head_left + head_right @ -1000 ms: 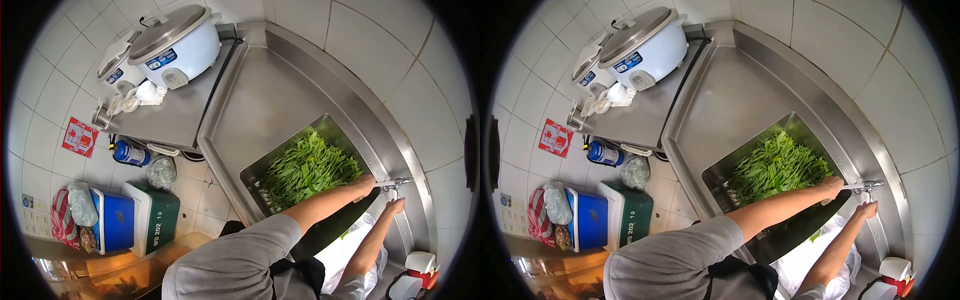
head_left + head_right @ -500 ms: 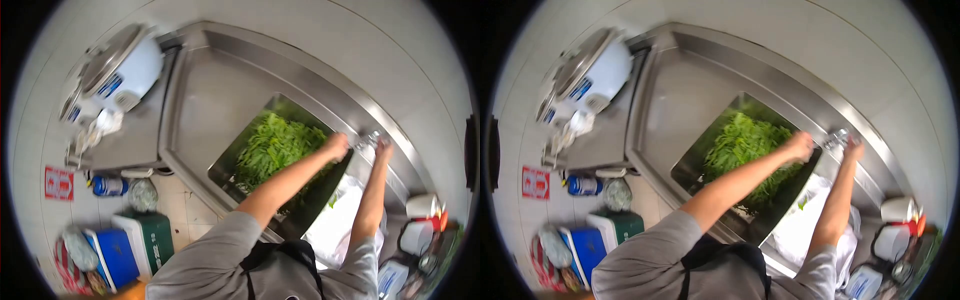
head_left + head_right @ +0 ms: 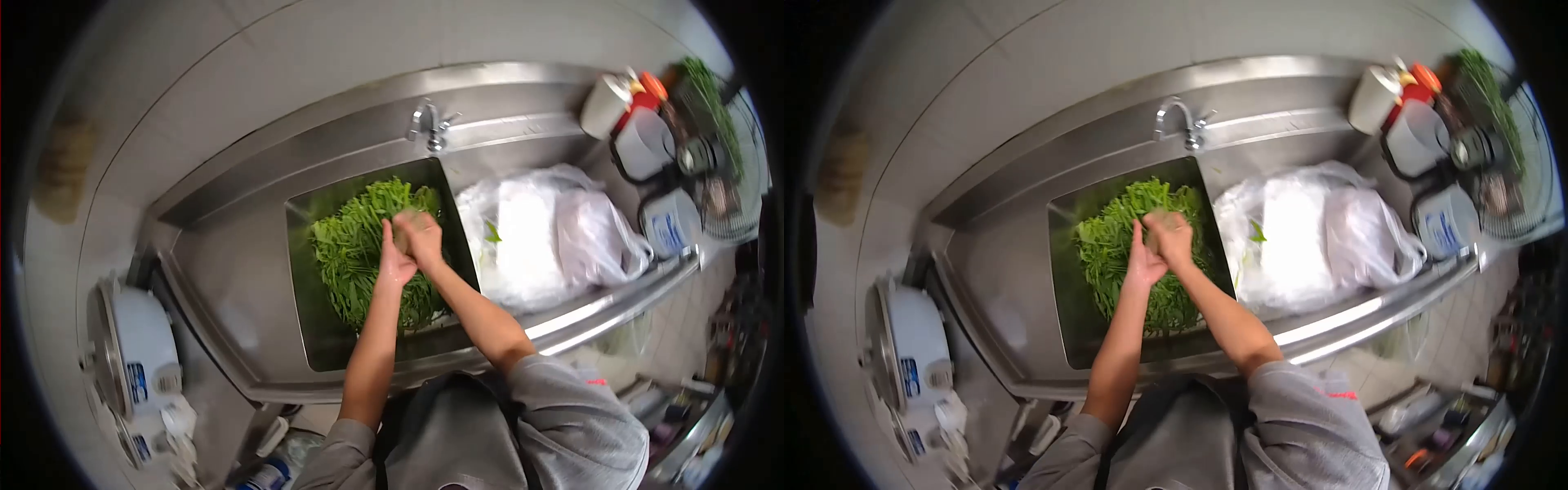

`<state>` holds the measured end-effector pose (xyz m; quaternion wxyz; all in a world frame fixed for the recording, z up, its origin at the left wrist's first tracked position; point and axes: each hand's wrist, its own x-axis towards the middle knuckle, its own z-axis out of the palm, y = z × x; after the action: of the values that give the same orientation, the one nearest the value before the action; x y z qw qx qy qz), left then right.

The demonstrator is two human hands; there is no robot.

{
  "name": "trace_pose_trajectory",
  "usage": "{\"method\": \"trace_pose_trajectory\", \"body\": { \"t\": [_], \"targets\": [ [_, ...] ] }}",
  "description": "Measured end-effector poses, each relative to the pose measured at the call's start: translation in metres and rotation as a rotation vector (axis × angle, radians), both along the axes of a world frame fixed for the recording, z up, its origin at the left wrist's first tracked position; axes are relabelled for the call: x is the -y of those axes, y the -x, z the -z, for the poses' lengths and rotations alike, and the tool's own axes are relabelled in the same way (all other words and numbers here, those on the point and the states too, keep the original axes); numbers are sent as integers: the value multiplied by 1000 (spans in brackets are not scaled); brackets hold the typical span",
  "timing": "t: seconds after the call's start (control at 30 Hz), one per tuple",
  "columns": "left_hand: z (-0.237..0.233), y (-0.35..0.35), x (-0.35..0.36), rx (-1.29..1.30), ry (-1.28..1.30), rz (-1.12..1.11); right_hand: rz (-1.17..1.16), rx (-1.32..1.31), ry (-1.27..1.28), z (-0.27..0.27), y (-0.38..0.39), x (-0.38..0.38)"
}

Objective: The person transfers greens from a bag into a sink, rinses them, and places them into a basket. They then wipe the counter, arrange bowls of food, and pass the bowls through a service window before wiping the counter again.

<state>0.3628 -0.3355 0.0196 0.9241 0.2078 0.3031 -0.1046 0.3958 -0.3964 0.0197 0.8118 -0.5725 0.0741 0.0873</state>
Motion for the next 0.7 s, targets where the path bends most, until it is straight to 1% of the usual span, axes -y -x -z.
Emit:
{"method": "trace_pose_trajectory", "body": {
  "t": [0.07, 0.1, 0.13, 0.17, 0.2, 0.23, 0.27, 0.33, 0.37, 0.43, 0.47, 0.53, 0.57, 0.6, 0.67, 0.7],
  "targets": [
    [25, 2, -1, 9, -113, -51, -97, 86, 215, -11, 27, 10],
    [33, 6, 3, -5, -110, -10, -123, 76, 333, -6, 34, 13],
    [42, 9, 7, 26, -215, -96, -90, 52, 338, 0, 41, 15],
    [48, 9, 13, 65, -318, -187, 36, 39, 283, 2, 43, 17],
    [35, 13, 22, 102, -419, -280, 158, 25, 229, 8, 45, 17],
    [21, 18, 29, 53, -410, -343, 296, -96, 80, 13, 42, 13],
    [14, 19, 34, 138, -517, -338, 323, -235, -225, -4, 46, 18],
    [13, 24, 33, 239, -601, -337, 384, -276, -443, -7, 46, 24],
    [3, 30, 35, 238, -597, -317, 405, -277, -442, -3, 42, 31],
    [-31, 44, 41, 461, -734, -248, -29, -547, -865, 7, 34, 55],
    [-37, 55, 41, 463, -727, -227, -219, -523, -736, -15, 38, 70],
    [-46, 77, 40, 836, -1127, 247, -605, -435, -595, -20, 36, 92],
    [-49, 84, 48, 1102, -1168, 281, -846, -364, -434, -28, 33, 97],
    [-57, 82, 56, 1434, -1330, 202, -1055, -365, -290, -28, 28, 100],
    [-40, 84, 61, 1635, -1389, 470, -1235, -402, 166, -16, 25, 92],
    [-37, 85, 64, 1645, -1379, 475, -1222, -401, 166, 19, 20, 85]
  ]
}}
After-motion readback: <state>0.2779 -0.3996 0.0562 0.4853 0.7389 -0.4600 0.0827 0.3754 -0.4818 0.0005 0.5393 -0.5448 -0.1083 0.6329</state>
